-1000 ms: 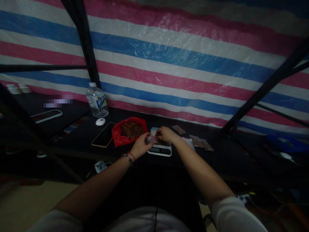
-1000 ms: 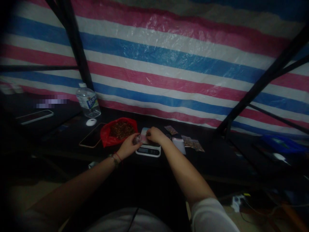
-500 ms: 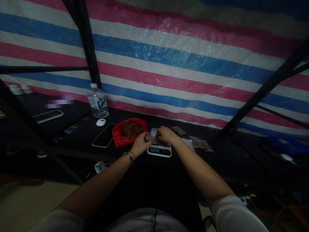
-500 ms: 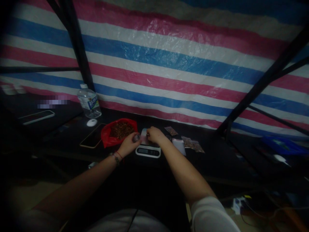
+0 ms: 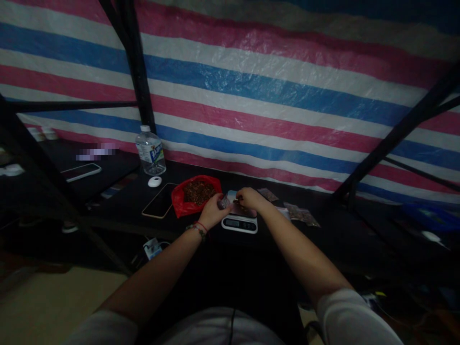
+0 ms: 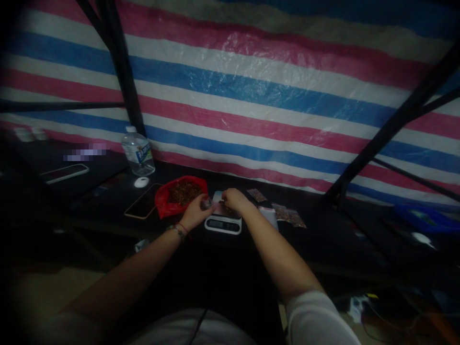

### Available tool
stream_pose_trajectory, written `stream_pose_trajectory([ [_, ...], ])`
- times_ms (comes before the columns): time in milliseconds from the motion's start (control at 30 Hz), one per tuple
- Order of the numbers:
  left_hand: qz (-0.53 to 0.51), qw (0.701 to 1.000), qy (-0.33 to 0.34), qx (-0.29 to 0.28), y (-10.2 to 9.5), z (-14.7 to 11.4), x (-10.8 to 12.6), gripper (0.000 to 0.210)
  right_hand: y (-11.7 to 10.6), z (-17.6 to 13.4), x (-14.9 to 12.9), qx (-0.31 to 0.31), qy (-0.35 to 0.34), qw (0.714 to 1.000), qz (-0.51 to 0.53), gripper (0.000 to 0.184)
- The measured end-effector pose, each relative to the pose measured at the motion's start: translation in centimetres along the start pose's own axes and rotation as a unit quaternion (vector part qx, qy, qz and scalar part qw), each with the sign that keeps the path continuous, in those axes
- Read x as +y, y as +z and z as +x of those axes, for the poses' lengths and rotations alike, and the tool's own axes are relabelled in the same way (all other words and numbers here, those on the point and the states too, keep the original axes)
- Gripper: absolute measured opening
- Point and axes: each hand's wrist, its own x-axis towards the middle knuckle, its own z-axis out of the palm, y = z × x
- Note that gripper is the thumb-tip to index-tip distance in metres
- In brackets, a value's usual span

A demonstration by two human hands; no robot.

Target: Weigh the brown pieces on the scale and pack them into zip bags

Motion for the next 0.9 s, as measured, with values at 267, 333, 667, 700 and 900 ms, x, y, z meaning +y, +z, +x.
stream_pose_trajectory([
  [267,0.009,1.0,0.009,-0.008,-0.2,-0.3,0.5,0.032,0.8,0.2,1.1,0.03,-0.002,0.998,0.051,0.025],
  [333,0.0,1.0,0.01,-0.013,-0.3,-0.3,0.7,0.029,0.9,0.3,1.2,0.023,-0.008,0.998,0.06,0.023],
  [667,-0.037,0.999,0.003,-0.019,-0.6,-0.5,1.2,0.038,0.9,0.3,1.5,0.026,-0.011,0.994,0.103,0.02],
  [700,-0.034,0.999,0.001,-0.018,-0.5,-0.5,1.1,0.038,0.9,0.3,1.6,0.036,-0.009,0.993,0.112,0.021],
  [900,-0.024,1.0,-0.005,-0.017,-0.2,-0.4,0.6,0.044,0.4,0.5,1.2,0.092,-0.011,0.976,0.196,0.02],
])
